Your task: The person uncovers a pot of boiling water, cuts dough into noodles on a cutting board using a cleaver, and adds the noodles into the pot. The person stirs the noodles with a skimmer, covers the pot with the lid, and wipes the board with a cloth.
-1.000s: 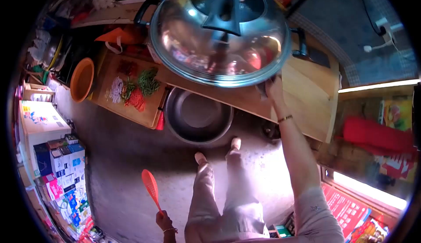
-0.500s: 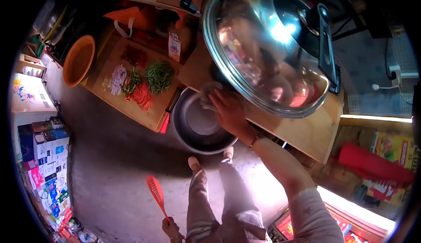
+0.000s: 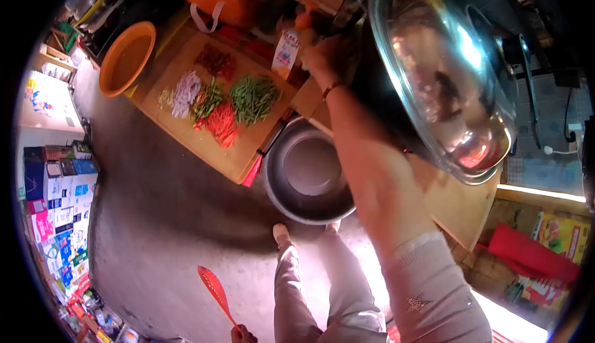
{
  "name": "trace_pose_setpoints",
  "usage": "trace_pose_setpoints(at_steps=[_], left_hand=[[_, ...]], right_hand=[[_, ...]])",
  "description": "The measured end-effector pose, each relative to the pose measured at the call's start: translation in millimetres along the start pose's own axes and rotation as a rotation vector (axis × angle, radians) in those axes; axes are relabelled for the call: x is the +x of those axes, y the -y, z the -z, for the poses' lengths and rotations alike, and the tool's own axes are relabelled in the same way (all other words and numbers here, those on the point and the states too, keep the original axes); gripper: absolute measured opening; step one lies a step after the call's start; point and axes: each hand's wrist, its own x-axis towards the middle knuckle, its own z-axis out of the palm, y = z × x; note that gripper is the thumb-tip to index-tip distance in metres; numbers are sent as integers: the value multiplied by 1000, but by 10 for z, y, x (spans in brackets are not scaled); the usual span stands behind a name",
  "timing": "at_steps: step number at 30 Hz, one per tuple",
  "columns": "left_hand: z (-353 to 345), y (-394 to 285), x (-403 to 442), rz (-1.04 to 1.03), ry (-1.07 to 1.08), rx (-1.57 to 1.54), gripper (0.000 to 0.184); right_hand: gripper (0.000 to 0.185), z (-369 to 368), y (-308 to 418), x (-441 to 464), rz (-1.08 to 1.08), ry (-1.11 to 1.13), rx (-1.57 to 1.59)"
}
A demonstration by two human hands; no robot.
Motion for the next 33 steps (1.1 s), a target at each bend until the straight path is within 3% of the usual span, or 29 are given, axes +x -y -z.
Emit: trace_pose_setpoints(at_steps=[2, 4, 7, 8, 10, 12, 13, 15, 17, 19, 20, 22, 24, 26, 27, 28, 29, 30, 32, 33], left_hand=[[28, 33, -71, 67, -4, -59, 20], [14, 150, -41, 54, 5, -88, 22], [9, 286, 47, 59, 17, -82, 28], [28, 495, 178, 55, 46, -145, 18], [48, 587, 264, 66, 118, -219, 9], [48, 596, 291, 38, 127, -197, 9], [26, 605, 285, 14, 129, -171, 10], [50, 655, 272, 22, 143, -157, 10], [108, 666, 325, 14, 163, -131, 10], [96, 666, 366, -28, 177, -55, 10], [51, 662, 405, -40, 148, -31, 11], [97, 506, 464, -62, 198, 33, 9], [110, 347, 462, -79, 233, 79, 9], [107, 219, 489, -371, 197, 345, 30], [98, 65, 443, -382, 208, 344, 30], [96, -127, 363, -499, 238, 485, 29], [72, -256, 334, -619, 269, 628, 31], [62, -297, 379, -567, 296, 676, 34], [-48, -409, 422, -627, 347, 681, 34], [-163, -461, 436, -671, 386, 679, 34]], right_hand=[[49, -48, -86, -78, -7, 66, -51], [36, -263, -302, -62, 433, -80, -243], [15, -278, -550, -696, 768, 31, 266], [19, -144, -574, -994, 742, 217, 363], [35, 263, -639, -1460, 451, 915, 663], [37, 496, -752, -1753, 672, 873, 440], [37, 537, -756, -1698, 674, 870, 435], [40, 658, -698, -1545, 850, 368, 431], [48, 708, -456, -1308, 779, 214, 254], [51, 259, -754, -1077, 807, 245, -115], [51, 236, -862, -1111, 770, 217, -136], [49, 376, -1184, -1310, 946, 15, -321], [45, 829, -1676, -1525, 900, 90, -391], [48, 1440, -2351, -1730, 862, 105, -403], [52, 1729, -2757, -1845, 824, 105, -369], [49, 1917, -3179, -1946, 386, 300, -304], [48, 2231, -3825, -2251, 466, 138, -482], [50, 2629, -4109, -2451, 249, 115, -574], [52, 3133, -5358, -2870, 129, -231, -576], [45, 3433, -5375, -2954, -67, -366, -393]])
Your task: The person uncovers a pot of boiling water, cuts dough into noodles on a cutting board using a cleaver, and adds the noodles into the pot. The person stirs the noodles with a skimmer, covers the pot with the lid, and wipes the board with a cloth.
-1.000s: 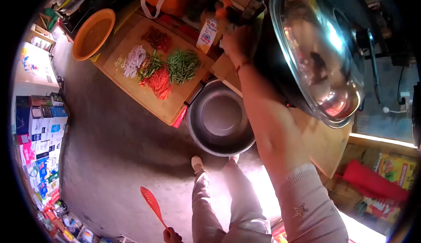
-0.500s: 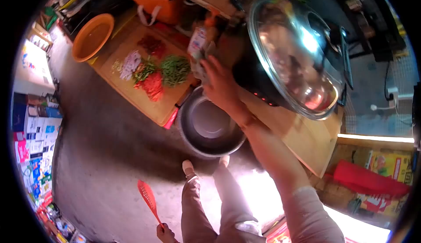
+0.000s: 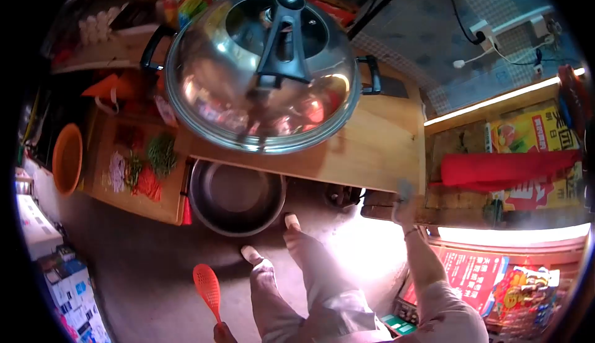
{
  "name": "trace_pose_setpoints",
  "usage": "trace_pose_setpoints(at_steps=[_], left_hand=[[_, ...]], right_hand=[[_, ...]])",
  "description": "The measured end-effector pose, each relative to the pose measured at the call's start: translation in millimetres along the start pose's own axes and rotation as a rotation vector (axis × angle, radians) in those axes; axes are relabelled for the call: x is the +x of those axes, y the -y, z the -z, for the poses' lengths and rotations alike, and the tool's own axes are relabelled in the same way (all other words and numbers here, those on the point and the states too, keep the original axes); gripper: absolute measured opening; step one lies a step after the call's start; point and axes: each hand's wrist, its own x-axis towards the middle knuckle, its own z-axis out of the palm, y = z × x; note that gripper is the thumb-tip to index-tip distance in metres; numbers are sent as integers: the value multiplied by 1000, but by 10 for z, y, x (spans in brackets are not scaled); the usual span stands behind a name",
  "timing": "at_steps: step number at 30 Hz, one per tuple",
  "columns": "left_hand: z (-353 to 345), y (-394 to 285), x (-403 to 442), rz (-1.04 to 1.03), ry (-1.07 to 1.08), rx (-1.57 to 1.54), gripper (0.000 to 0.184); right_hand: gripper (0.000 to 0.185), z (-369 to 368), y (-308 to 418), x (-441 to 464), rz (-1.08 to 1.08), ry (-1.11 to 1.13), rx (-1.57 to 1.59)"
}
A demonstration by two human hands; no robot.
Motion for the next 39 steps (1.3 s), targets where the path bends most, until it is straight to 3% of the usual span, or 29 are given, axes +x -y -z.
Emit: trace_pose_setpoints(at_steps=[1, 3, 5, 6, 7, 8, 10, 11, 12, 13, 14, 16, 17, 18, 20, 21, 24, 25, 26, 28, 30, 32, 33, 34, 36, 39], left_hand=[[-63, -78, 41, -15, 6, -1, 34], [-211, -264, 133, 12, 73, -82, 31], [-401, -485, 197, -110, 70, -79, 29], [-510, -614, 201, -214, 57, -89, 27], [-602, -805, 150, -327, 28, -151, 20], [-667, -895, 125, -339, 26, -137, 20], [-835, -1035, 59, -589, 85, 9, 14], [-887, -1235, 9, -700, 64, 105, 13], [-1047, -1357, -3, -439, 183, -33, 13], [-1174, -1485, -108, -554, 123, 0, 11], [-1338, -2329, -235, -672, 66, 34, 9], [-1748, -2834, -94, -1007, 20, -24, 14], [-1924, -3099, -78, -889, 73, -17, 17], [-2130, -3370, -71, -769, 120, -17, 20], [-2542, -3901, 75, -882, 49, -40, 19], [-2698, -4117, 128, -889, 52, -41, 19], [-3040, -4651, 210, -848, 42, -21, 21], [-3114, -4787, 221, -713, 59, 3, 25], [-3171, -4883, 218, -576, 68, 28, 28], [-3250, -5060, 142, -603, 13, 176, 38], [-3377, -5552, -76, -1050, -153, 246, 50], [-3563, -6163, -201, -1102, 107, 232, 59], [-3768, -6448, -145, -1171, 113, 227, 60], [-3988, -6721, -68, -1245, 115, 222, 62], [-4453, -7148, 155, -1388, 60, 404, 64], [-4905, -7446, 480, -1472, 25, 510, 53]], right_hand=[[38, 248, 190, 130, -255, -61, 277], [25, 361, 696, 519, -481, -55, 739], [43, -180, 938, 949, -603, 413, 907], [49, -134, 1689, 1161, -218, 272, 652], [53, -215, 2152, 1422, -116, 567, 660], [48, -554, 2326, 1530, -19, 542, 636], [45, -1227, 2669, 1746, 170, 476, 586], [47, -834, 2777, 2060, 224, 719, 378], [50, -410, 2901, 2381, 326, 952, 166], [46, -1194, 2545, 2261, 72, 947, 770], [46, -1215, 2240, 2304, 7, 826, 879], [47, -1252, 1631, 2390, -79, 565, 1086], [50, -1152, 1222, 2451, 360, 270, 391], [53, -1047, 765, 2468, 255, 270, 296], [52, -869, -299, 2363, 97, 165, 316], [49, -717, -673, 2295, -61, 200, 78], [42, -305, -1825, 2148, -489, 261, 222], [41, -73, -1861, 2210, -750, 338, 404], [41, -34, -1893, 2239, -740, 342, 419], [39, 8, -1949, 2196, -602, 12, 756], [42, 337, -1225, 2362, -511, 197, 768], [45, 183, -851, 2267, -74, 529, 583], [42, 153, -528, 2288, 155, 663, 519], [46, -199, -398, 2156, 661, 651, 232], [51, -208, 98, 2208, 842, 726, 207], [52, -607, 354, 2286, 892, 727, 144]])
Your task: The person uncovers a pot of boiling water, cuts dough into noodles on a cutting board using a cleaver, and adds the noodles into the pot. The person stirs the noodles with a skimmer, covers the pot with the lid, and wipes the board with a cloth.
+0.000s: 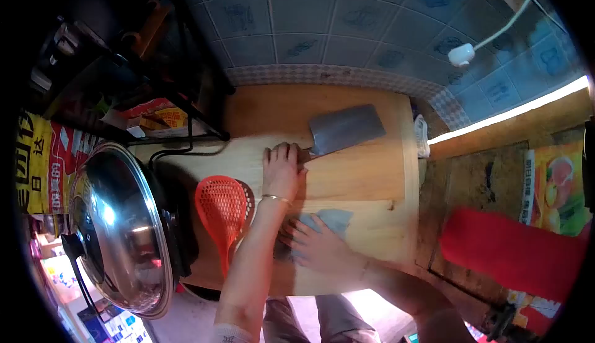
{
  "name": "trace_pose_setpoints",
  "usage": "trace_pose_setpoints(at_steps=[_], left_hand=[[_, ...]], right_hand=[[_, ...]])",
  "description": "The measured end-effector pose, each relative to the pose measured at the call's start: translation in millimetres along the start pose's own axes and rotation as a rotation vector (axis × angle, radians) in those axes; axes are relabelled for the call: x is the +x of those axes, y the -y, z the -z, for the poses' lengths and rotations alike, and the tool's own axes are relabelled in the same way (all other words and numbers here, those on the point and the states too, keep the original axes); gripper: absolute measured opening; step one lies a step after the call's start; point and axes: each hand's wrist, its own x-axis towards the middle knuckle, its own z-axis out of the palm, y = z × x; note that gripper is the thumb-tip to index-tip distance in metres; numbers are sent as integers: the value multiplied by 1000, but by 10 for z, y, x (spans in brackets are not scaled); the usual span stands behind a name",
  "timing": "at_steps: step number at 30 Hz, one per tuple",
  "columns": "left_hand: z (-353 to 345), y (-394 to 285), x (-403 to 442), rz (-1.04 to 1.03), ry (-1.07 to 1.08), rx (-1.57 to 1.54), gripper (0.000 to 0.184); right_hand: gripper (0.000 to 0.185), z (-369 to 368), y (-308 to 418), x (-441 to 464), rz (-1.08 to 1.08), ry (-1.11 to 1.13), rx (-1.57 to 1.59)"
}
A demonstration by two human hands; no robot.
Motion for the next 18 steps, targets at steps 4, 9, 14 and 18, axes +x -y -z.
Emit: trace_pose_setpoints(at_steps=[4, 9, 14, 18], left_hand=[[-40, -70, 198, 4, 340, -76, 36], [612, -344, -113, -6, 37, -38, 35], [1255, -585, -457, 270, 4, -432, 36], [1362, -635, -792, 358, -154, -422, 34]], right_hand=[[51, -17, -120, 518, -36, -15, 106], [51, -640, -575, 1669, -36, -718, 1126], [49, 287, -1337, 2328, -209, -649, -14], [54, 60, -2077, 2082, -45, -828, 1254]])
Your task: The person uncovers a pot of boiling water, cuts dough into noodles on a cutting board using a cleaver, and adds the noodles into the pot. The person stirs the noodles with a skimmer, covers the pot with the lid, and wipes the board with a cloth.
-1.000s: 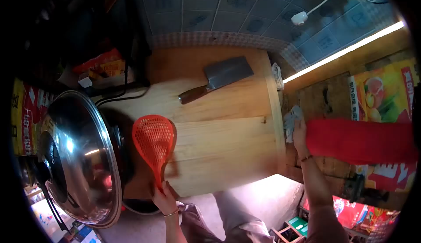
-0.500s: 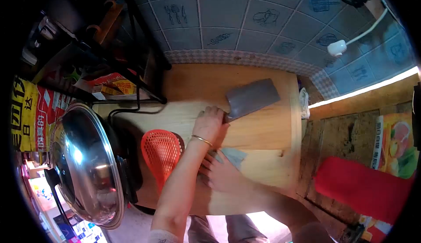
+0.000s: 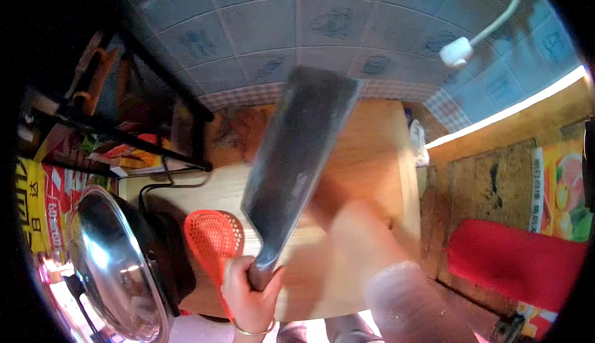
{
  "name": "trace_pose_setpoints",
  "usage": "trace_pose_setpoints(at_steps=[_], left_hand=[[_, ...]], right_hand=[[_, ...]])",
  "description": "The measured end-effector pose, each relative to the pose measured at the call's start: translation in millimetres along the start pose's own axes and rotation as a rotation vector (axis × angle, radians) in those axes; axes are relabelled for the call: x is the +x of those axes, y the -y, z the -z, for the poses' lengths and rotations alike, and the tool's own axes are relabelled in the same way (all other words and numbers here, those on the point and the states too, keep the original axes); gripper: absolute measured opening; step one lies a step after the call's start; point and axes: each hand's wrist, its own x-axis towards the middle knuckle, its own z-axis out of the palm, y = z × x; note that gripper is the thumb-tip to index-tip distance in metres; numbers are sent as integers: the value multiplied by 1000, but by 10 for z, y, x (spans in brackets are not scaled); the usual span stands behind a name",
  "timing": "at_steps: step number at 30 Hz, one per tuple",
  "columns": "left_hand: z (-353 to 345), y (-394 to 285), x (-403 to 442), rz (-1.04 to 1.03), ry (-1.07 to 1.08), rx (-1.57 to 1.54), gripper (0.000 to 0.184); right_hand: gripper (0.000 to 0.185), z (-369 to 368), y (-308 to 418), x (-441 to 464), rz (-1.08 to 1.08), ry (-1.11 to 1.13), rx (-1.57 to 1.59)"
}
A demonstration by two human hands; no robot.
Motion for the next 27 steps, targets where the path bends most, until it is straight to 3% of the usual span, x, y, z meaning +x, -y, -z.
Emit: trace_pose_setpoints(at_steps=[2, 4, 5, 7, 9, 11, 13, 15, 16, 18, 19, 21, 22, 25, 27], left_hand=[[63, 79, -282, 17, -33, -19, 32], [116, 233, -587, 146, -38, 0, 28], [155, 282, -724, 247, -14, -89, 24], [318, 340, -1003, 215, 82, -91, 23], [379, 524, -1438, 441, 147, -510, 16], [548, 403, -1673, 522, 296, -655, 13], [822, 152, -1875, 768, 379, -907, 13], [1016, 80, -2180, 781, 320, -1057, 11], [1171, 72, -2331, 812, 333, -1159, 10], [1443, 153, -2719, 825, 312, -1335, 10], [1655, 168, -2846, 808, 380, -1372, 15], [1905, 316, -3145, 817, 354, -1475, 13], [2059, 300, -3227, 827, 369, -1498, 12], [2307, 174, -3553, 791, 282, -1534, 13], [2481, 193, -3730, 796, 233, -1525, 13]], right_hand=[[50, 293, 387, -43, -127, 98, -548], [40, 783, 904, -258, -149, 50, -1378], [36, 1034, 994, -443, -115, -135, -1225], [39, 1364, 1098, -890, -94, -300, -1324], [51, 1550, 795, -1552, -274, -514, -1676], [49, 1320, 1163, -2187, -247, -544, -1519], [49, 976, 1361, -2897, -356, -491, -1560], [48, 716, 1717, -3477, -488, -170, -1673], [48, 544, 2050, -3606, -468, -153, -1674], [48, 129, 2855, -3722, -681, 241, -1330], [48, 46, 2961, -3702, -647, 280, -1335], [44, -180, 2889, -3864, -365, -341, -978], [44, -213, 2829, -3896, -368, -328, -772], [44, -864, 3167, -3750, -260, -183, -853], [45, -1748, 3924, -3552, -115, -129, -752]])
